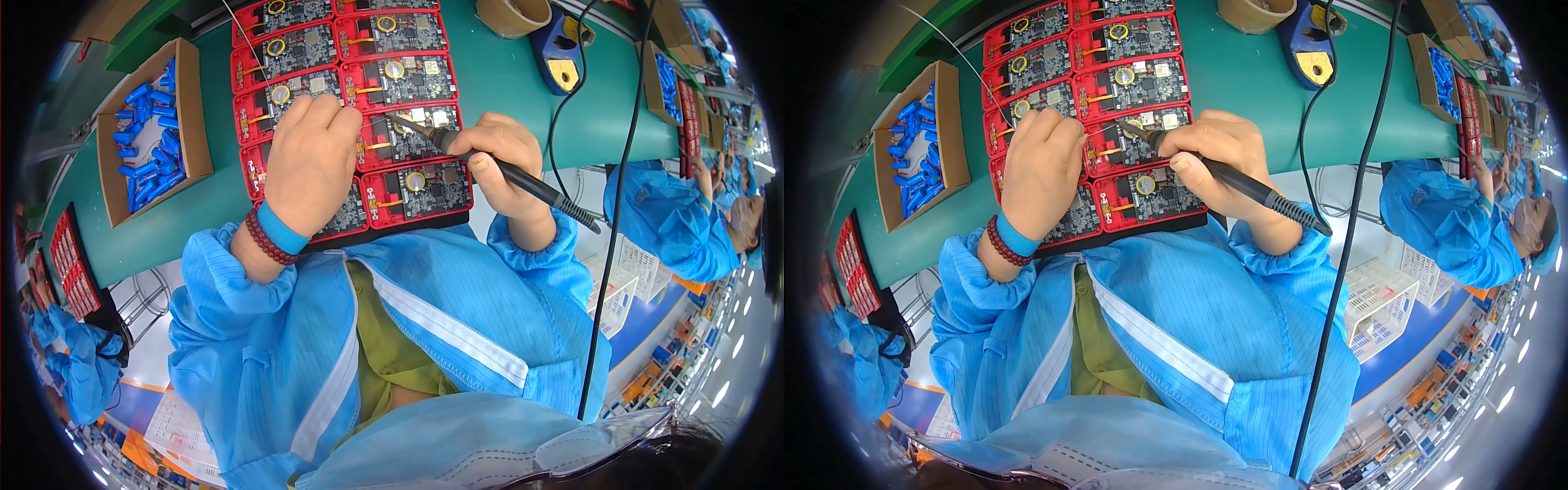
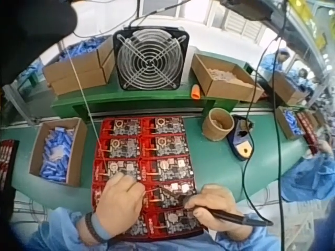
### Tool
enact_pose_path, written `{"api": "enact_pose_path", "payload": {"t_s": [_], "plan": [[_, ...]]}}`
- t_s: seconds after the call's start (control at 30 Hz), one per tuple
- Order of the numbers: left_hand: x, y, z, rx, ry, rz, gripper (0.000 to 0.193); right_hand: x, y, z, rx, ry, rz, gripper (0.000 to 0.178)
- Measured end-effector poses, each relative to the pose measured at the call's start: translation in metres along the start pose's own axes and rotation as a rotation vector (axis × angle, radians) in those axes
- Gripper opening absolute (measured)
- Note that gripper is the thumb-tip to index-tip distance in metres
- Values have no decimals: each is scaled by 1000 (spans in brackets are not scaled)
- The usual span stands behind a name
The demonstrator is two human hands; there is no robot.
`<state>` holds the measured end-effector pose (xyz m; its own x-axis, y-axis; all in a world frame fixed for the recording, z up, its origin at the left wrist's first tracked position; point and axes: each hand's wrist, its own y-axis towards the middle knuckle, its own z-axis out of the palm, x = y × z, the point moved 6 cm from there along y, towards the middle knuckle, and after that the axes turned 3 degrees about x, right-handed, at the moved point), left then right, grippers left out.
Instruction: The person solders wires and blue components onto electronic circuit boards with a soldering iron, using solder to connect them.
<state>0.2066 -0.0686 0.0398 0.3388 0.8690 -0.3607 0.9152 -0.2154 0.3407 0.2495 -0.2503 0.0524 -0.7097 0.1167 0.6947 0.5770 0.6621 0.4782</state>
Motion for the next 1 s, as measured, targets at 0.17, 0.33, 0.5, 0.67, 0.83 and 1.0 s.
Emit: {"api": "enact_pose_path", "payload": {"t_s": [0.17,0.33,0.5,0.67,0.83,1.0], "plan": [[-1,1,-3,9,-11,1,10,0,0,-3,-11,16,-10,16],[-5,1,-1,37,-32,14,8,2,-1,-2,-17,20,10,19],[-6,0,4,7,-6,31,15,4,-3,0,-11,9,9,20],[-6,-6,-4,24,-68,-15,15,13,-7,-11,-79,28,-12,23],[-18,-21,-27,-8,-219,-77,14,28,-20,-18,-72,73,-45,30],[-32,-38,-24,-23,-133,-15,12,41,-30,-17,-47,82,-78,30]]}}
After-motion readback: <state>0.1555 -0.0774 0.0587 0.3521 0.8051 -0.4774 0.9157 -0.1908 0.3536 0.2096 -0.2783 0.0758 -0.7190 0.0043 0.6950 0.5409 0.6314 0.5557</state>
